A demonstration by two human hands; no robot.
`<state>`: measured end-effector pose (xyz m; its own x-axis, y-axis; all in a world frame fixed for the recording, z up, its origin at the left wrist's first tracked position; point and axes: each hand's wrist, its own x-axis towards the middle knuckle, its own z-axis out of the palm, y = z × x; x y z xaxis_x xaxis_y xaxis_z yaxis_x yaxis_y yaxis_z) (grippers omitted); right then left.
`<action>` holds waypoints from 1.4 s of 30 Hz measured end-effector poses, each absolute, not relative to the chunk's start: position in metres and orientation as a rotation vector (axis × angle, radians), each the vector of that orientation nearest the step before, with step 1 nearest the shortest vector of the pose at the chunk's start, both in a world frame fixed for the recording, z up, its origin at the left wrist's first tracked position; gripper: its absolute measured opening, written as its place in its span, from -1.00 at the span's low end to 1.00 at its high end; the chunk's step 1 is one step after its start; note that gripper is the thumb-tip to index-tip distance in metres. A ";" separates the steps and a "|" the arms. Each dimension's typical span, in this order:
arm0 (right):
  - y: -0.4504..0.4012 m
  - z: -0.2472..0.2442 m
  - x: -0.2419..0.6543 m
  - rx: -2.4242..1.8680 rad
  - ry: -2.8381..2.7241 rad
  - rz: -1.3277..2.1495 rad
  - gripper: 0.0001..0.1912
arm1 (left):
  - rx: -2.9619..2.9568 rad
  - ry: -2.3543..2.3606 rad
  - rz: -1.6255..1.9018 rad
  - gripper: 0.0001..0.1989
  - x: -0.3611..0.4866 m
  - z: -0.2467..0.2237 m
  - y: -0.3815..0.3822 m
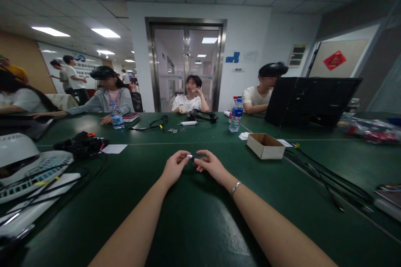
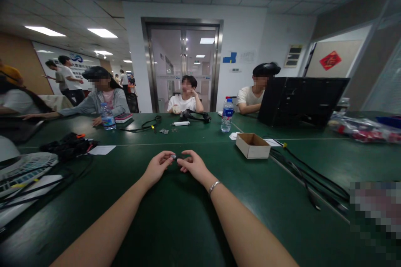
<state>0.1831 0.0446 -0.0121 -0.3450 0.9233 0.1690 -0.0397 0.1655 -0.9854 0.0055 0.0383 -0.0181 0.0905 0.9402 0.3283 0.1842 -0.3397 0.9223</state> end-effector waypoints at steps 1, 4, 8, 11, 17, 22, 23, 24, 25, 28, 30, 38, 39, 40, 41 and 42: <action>0.044 -0.012 0.183 -0.871 -1.542 1.318 -0.47 | 1.636 1.128 1.313 -0.71 0.006 -0.018 0.038; 0.044 -0.013 0.184 -0.870 -1.558 1.310 -0.48 | 1.629 1.138 1.316 -0.70 0.006 -0.016 0.037; 0.045 -0.011 0.183 -0.903 -1.542 1.357 -0.59 | 1.626 1.160 1.308 -0.68 0.006 -0.014 0.035; 0.044 -0.010 0.183 -0.897 -1.533 1.363 -0.57 | 1.655 1.274 1.259 -0.65 0.006 -0.014 0.034; 0.042 -0.009 0.186 -0.826 -1.537 1.387 -0.48 | 1.741 1.438 1.189 -0.49 0.004 -0.015 0.031; 0.044 -0.009 0.186 -0.854 -1.491 1.399 -0.55 | 1.767 1.353 1.205 -0.57 0.006 -0.014 0.031; 0.045 -0.009 0.186 -0.878 -1.485 1.395 -0.56 | 1.766 1.301 1.226 -0.62 0.006 -0.014 0.031; 0.045 -0.009 0.185 -0.899 -1.480 1.390 -0.54 | 1.761 1.242 1.246 -0.66 0.007 -0.014 0.031; 0.045 -0.009 0.185 -0.915 -1.477 1.385 -0.52 | 1.751 1.181 1.263 -0.69 0.007 -0.013 0.031; 0.045 -0.009 0.184 -0.940 -1.471 1.376 -0.48 | 1.695 1.054 1.272 -0.70 0.006 -0.011 0.031; 0.045 -0.009 0.183 -0.953 -1.478 1.369 -0.46 | 1.651 1.015 1.269 -0.69 0.005 -0.009 0.031; 0.044 -0.008 0.183 -0.942 -1.492 1.382 -0.49 | 1.574 1.004 1.276 -0.66 0.002 -0.007 0.030; 0.044 -0.008 0.184 -0.935 -1.496 1.389 -0.51 | 1.569 1.010 1.281 -0.66 0.002 -0.006 0.029; 0.044 -0.008 0.184 -0.926 -1.502 1.396 -0.53 | 1.564 1.017 1.286 -0.66 0.002 -0.005 0.029; 0.044 -0.008 0.184 -0.912 -1.508 1.403 -0.56 | 1.562 1.026 1.287 -0.66 0.002 -0.004 0.028; 0.043 -0.008 0.185 -0.897 -1.515 1.408 -0.58 | 1.562 1.042 1.284 -0.65 0.003 -0.004 0.028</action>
<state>0.1850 0.0434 -0.0076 -0.3734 0.9205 0.1152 -0.0481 0.1048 -0.9933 0.0025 0.0281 -0.0038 0.1294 0.9484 0.2895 0.0878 -0.3018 0.9493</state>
